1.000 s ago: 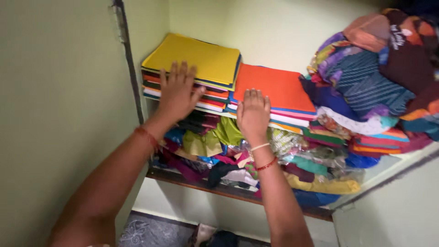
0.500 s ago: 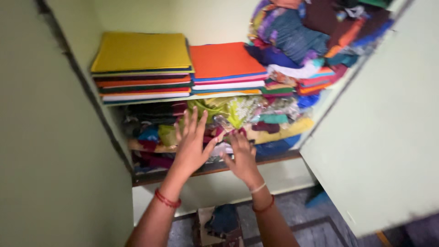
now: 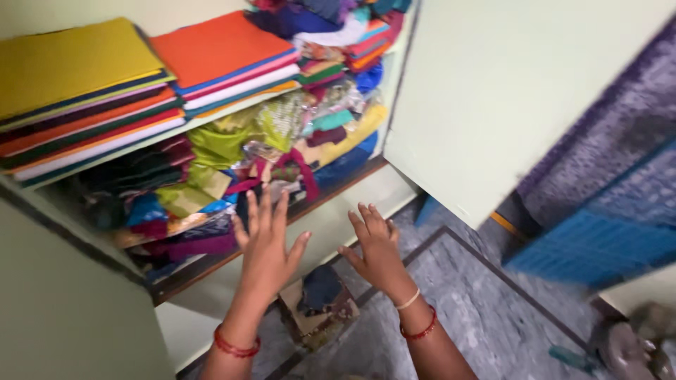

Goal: The person picks up colorful folders from a pile on a table, walks to a wardrobe, and places them on a shelf. The person repeats this process with multiple folders of different colors, stacking them neatly on the shelf.

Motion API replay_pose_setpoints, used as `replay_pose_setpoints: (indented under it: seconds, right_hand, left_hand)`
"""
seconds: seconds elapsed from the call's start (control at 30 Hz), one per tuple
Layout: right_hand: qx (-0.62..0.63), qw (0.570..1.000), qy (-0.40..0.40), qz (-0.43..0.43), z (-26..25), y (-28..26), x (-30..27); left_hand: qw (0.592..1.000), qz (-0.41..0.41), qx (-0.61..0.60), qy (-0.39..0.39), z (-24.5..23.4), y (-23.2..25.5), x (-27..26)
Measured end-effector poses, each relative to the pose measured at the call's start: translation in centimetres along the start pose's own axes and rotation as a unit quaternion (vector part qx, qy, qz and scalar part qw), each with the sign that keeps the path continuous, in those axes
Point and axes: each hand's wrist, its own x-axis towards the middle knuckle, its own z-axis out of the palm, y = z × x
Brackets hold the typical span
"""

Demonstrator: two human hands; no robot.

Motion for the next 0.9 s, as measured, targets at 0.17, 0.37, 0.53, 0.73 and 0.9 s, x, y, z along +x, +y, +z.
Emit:
replay_pose_setpoints:
  seconds: [0.17,0.37,0.53,0.73,0.9]
  right_hand:
    - [-0.056,0.997,0.005,0.052,-2.6,1.1,-2.5]
    - [-0.077,0.992,-0.007,0.099,-8.0,5.7,-7.3]
    - [-0.122,0.98,0.018,0.154,-14.4,11.1,-14.6]
    - [-0.16,0.951,0.045,0.26,-21.8,16.1,-24.2]
    - [-0.205,0.913,0.061,0.348,-26.7,18.9,-34.5]
  left_hand:
    - [0.997,0.062,0.026,-0.027,2.1,3.6,-1.4]
    - [0.995,0.067,0.041,-0.058,4.3,9.3,-2.4]
    - [0.99,0.099,0.004,-0.103,8.3,17.2,-2.5]
    - [0.962,0.204,-0.087,-0.162,14.9,30.7,-4.8]
    - [0.921,0.281,-0.145,-0.227,20.6,40.4,-8.8]
